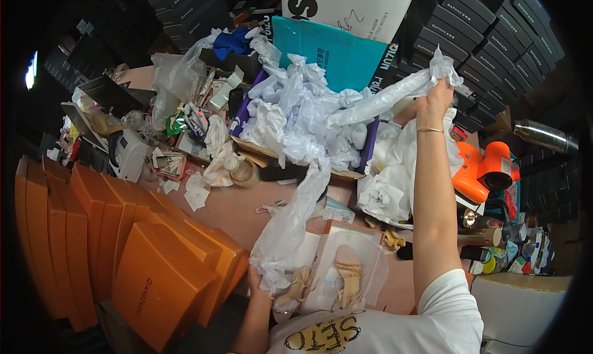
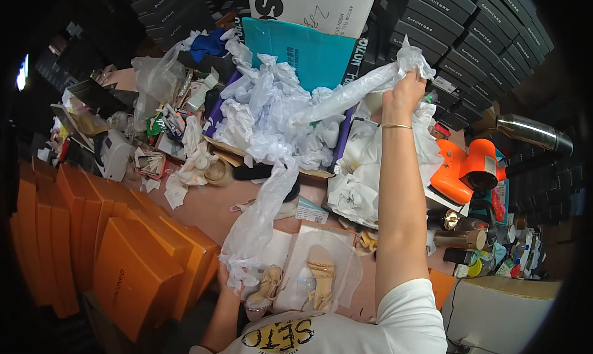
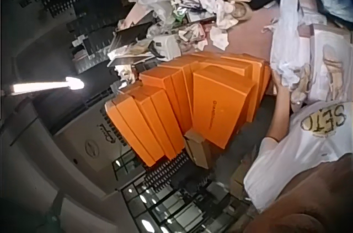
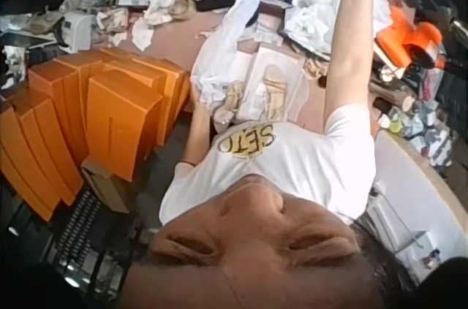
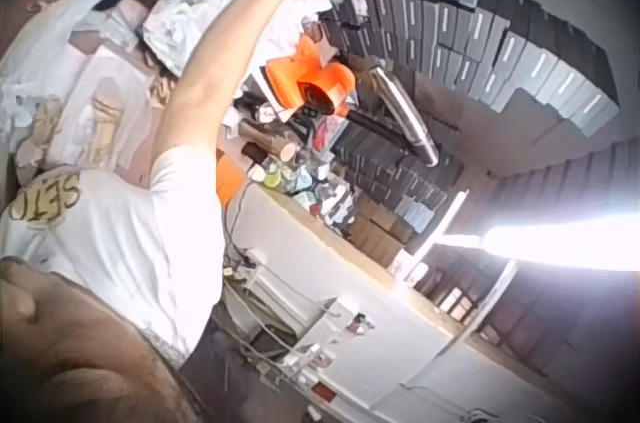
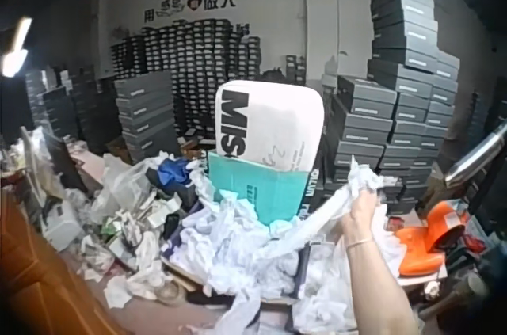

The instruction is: The person is inspecting and packing a pair of high-heeled sandals into a box with protective tissue paper.

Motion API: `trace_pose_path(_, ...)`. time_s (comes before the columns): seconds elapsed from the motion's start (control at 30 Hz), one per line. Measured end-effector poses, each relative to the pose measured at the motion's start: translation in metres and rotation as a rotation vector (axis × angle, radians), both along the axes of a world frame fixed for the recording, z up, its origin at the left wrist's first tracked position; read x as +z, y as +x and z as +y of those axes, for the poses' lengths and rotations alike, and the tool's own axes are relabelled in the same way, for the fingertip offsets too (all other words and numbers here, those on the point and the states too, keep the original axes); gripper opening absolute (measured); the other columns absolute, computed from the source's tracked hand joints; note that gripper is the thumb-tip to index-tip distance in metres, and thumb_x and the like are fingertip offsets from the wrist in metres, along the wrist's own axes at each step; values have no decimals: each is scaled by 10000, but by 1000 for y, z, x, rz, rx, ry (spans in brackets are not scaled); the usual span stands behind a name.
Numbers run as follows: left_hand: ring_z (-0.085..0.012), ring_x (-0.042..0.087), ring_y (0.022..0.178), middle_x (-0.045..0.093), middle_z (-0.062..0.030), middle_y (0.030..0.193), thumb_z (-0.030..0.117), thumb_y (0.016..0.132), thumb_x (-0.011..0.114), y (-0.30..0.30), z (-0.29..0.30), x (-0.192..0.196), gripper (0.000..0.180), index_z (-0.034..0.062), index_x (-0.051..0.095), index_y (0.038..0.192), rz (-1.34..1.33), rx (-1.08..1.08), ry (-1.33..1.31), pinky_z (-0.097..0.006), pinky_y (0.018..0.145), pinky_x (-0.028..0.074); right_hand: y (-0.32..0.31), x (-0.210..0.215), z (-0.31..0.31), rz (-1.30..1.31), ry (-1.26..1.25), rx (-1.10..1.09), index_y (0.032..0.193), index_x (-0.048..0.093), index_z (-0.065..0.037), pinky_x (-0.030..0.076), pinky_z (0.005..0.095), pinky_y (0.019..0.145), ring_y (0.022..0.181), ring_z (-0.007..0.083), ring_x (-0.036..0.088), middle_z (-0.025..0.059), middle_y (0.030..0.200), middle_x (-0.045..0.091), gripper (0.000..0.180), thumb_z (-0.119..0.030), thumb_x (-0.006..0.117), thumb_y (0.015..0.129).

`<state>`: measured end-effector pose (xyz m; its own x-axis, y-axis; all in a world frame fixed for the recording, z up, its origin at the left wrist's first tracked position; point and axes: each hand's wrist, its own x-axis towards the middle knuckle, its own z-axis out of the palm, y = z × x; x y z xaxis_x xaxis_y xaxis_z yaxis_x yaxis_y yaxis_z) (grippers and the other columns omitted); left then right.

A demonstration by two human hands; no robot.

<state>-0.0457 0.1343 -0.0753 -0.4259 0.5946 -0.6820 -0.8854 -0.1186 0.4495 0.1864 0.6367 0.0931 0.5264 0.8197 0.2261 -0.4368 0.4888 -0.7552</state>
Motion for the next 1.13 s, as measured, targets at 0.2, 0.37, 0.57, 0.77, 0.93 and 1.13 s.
trace_pose_path(0.2,-278,575,1074,582,-119,1185,345,924,513,-5,-10,-58,443,15,522,1221,-90,-11,-88,-399,918,474,-61,-86,-60,-1636,377,14,949,579,-73,422,397,764,907,296,541,89,942,576,229,-37,623,727)
trace_pose_path(0.37,-269,592,1036,578,-134,1180,339,949,469,1,5,-7,438,2,519,1222,13,-85,-60,-388,898,482,-90,-153,-68,-2066,358,228,760,649,-98,436,410,723,887,260,569,73,859,593,96,-136,562,772)
trace_pose_path(0.57,-229,610,973,616,-128,1105,375,967,445,11,20,34,487,-53,542,1178,156,-229,-55,-340,836,489,-113,-195,-42,-2443,-31,460,836,707,-114,518,405,725,892,274,654,124,944,675,185,-141,524,826)
trace_pose_path(0.77,-209,628,902,630,-121,1033,313,965,477,12,19,61,407,-46,557,1141,328,-380,-125,-325,790,503,-108,-110,-70,-2543,265,303,852,698,-104,480,401,755,896,265,638,105,956,668,155,-161,559,814)
trace_pose_path(0.93,-165,620,876,636,-96,986,240,972,479,21,4,55,319,-43,586,1074,371,-335,12,-297,773,498,-85,15,-198,-1644,459,1033,1070,603,21,496,395,816,965,345,611,166,1081,629,443,-265,723,754)
trace_pose_path(1.13,-107,583,907,632,-41,969,228,968,486,11,8,77,290,-5,592,1103,623,-772,261,-249,842,451,-51,11,-332,-1844,-215,1861,1402,367,-97,331,436,1048,1288,352,399,190,1388,414,716,-309,707,809)
